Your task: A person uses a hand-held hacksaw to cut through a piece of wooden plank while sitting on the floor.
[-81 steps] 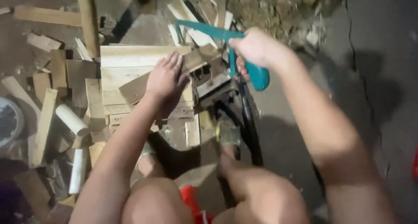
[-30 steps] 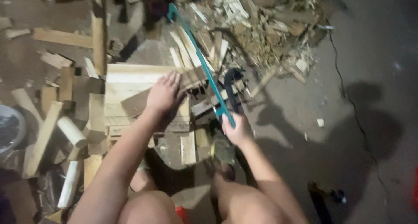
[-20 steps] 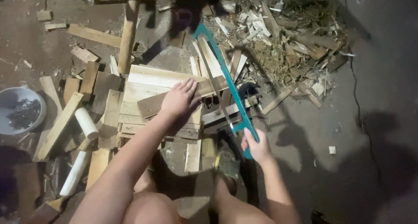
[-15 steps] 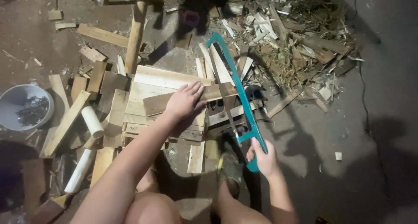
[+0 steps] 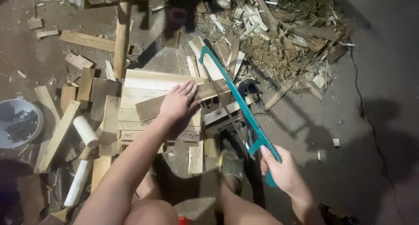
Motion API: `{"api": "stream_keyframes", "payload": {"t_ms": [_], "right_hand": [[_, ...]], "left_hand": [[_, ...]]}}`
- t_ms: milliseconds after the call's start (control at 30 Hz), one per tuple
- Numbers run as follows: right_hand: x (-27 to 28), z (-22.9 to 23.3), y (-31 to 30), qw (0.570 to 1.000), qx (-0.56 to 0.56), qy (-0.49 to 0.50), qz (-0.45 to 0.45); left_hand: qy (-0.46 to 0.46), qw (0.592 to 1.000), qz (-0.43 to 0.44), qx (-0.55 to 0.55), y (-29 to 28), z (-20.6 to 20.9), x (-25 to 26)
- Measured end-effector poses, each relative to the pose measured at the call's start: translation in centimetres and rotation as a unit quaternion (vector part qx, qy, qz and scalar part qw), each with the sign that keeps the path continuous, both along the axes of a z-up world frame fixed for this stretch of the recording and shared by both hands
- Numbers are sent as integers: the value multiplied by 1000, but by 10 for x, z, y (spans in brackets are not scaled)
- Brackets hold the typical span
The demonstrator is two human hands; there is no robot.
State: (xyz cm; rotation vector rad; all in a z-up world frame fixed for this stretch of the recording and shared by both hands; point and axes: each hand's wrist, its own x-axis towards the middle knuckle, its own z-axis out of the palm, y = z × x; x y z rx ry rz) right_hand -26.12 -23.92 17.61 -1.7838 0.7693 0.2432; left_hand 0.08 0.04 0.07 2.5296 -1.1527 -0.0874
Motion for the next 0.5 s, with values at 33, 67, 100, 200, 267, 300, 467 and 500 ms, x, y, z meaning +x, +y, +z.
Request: {"api": "stream_keyframes", "payload": {"t_ms": [33, 67, 100, 200, 267, 300, 467, 500], "right_hand": [[-2, 2, 0, 1000, -1, 0, -19], [-1, 5, 0, 1000, -4, -1, -21], [-1, 9, 0, 1000, -10, 20, -18], [-11, 26, -11, 998, -17, 66, 3], [-17, 43, -18, 996, -20, 88, 16], [-18, 53, -19, 994, -18, 107, 2], [0, 77, -34, 992, -15, 128, 6], [12, 85, -39, 989, -33, 137, 49]], "left_hand": [[0, 1000, -5, 0, 0, -3, 1], [-2, 1000, -7, -2, -1, 3, 0], [6, 1000, -5, 0, -1, 8, 0], [0, 1000, 7, -2, 0, 8, -3], [-15, 1000, 13, -8, 1, 16, -4], [5, 1000, 4, 9, 2, 26, -5], [25, 999, 2, 25, 3, 30, -5], [19, 1000, -8, 22, 4, 28, -3]]}}
